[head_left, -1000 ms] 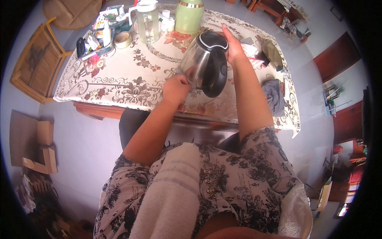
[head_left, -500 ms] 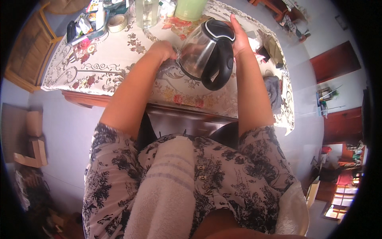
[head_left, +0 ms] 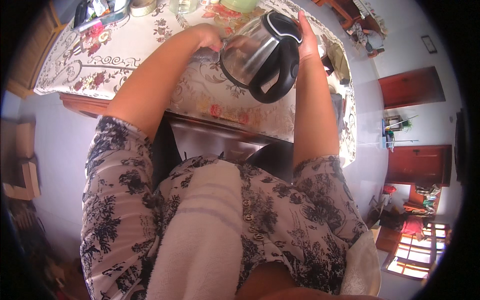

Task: The person scrubs the exterior of a stainless steel electric kettle with a steel wool pad, then wipes it dry with a pink and white checkered cloth. The task is performed on a table covered with a floral tablecloth.

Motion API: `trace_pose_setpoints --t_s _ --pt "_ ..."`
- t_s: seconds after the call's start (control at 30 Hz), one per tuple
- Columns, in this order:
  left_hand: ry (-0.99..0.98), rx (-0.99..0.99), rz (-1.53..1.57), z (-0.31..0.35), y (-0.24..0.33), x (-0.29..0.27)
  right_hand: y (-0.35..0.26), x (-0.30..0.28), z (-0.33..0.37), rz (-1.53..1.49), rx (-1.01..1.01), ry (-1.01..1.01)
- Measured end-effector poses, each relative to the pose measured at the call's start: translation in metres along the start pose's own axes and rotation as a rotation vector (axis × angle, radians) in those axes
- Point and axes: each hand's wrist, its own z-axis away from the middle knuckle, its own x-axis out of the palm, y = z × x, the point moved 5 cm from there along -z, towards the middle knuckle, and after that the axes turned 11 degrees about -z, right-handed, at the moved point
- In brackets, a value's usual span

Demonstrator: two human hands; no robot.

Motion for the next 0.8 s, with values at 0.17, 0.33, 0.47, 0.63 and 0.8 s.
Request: trace_pose_setpoints --t_s 0.17,0.33,0.47,0.63,0.8 --pt "0.067 -0.02 -0.088 0.025 -0.013 0.016 0.002 -0.009 -0.012 -0.006 0.021 -0.03" --pt "0.137 -0.002 0.006 0.034 -0.02 0.038 0.0 -0.019 -0.025 0.013 -0.074 0.047" --pt "0.155 -0.022 -0.114 0.059 -0.007 0.048 -0.001 0.01 0.006 0.061 -0.062 0.015" --pt "0.415 -0.107 -0.132 0.095 0.024 0.097 -0.003 0.003 0.006 0.069 -0.045 0.082" --pt "0.601 -0.079 0.01 0.101 0.025 0.11 0.001 0.006 0.004 0.031 0.029 0.037"
